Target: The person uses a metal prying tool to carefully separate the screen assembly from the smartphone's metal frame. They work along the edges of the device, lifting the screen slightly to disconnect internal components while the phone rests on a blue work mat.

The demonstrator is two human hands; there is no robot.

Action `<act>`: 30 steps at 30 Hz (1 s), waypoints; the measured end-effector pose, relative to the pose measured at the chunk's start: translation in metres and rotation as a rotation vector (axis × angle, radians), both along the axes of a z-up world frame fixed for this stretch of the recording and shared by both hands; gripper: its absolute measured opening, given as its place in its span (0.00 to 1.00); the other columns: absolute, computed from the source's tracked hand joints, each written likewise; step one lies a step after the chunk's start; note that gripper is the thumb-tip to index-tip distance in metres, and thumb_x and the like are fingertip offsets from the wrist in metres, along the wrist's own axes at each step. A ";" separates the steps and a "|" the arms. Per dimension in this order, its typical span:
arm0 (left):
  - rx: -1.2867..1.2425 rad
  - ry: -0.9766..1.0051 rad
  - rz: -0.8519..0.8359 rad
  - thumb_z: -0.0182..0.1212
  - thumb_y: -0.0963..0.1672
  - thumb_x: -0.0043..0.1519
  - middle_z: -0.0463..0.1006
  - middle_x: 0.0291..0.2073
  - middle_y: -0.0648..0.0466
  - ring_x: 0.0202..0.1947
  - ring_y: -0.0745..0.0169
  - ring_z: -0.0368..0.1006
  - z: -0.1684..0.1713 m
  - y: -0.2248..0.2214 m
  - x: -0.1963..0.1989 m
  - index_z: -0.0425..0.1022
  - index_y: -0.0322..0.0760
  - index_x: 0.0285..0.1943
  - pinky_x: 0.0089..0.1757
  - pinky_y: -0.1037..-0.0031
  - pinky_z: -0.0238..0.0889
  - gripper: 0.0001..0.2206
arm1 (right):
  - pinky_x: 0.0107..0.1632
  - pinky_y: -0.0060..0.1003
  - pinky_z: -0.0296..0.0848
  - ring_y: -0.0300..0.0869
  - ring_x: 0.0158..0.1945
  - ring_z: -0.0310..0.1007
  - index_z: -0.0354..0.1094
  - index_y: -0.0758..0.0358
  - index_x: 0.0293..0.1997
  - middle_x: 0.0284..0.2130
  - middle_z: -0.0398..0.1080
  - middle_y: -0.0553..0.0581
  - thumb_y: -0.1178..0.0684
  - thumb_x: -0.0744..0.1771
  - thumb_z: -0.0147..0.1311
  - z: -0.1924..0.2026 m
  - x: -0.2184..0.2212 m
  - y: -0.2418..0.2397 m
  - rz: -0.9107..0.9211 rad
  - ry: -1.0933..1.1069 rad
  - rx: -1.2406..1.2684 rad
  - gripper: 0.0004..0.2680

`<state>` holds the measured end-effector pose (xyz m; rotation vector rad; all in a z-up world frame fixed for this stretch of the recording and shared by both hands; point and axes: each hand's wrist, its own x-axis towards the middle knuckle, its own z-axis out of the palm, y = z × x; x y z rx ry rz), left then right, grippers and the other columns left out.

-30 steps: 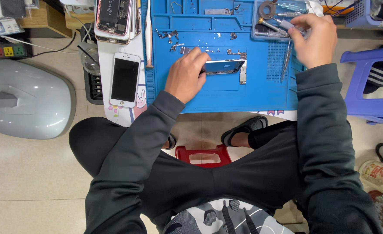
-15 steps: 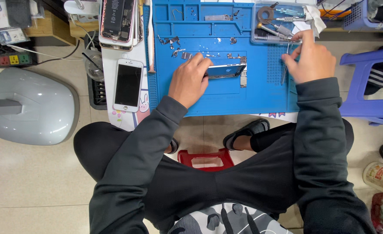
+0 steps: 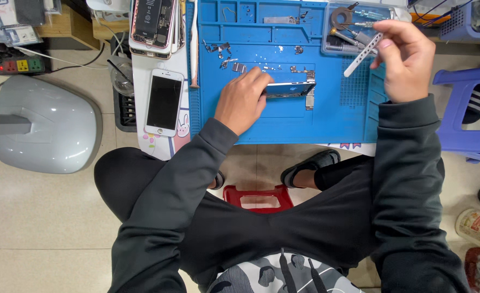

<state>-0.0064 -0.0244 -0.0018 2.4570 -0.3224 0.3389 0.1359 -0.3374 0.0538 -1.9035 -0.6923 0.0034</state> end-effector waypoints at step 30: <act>-0.038 -0.004 -0.017 0.59 0.32 0.55 0.73 0.40 0.52 0.37 0.48 0.71 -0.003 0.001 -0.002 0.75 0.36 0.49 0.36 0.58 0.66 0.15 | 0.37 0.41 0.72 0.48 0.37 0.81 0.81 0.67 0.46 0.37 0.81 0.59 0.60 0.73 0.69 -0.046 0.041 0.117 0.129 -0.461 -0.211 0.02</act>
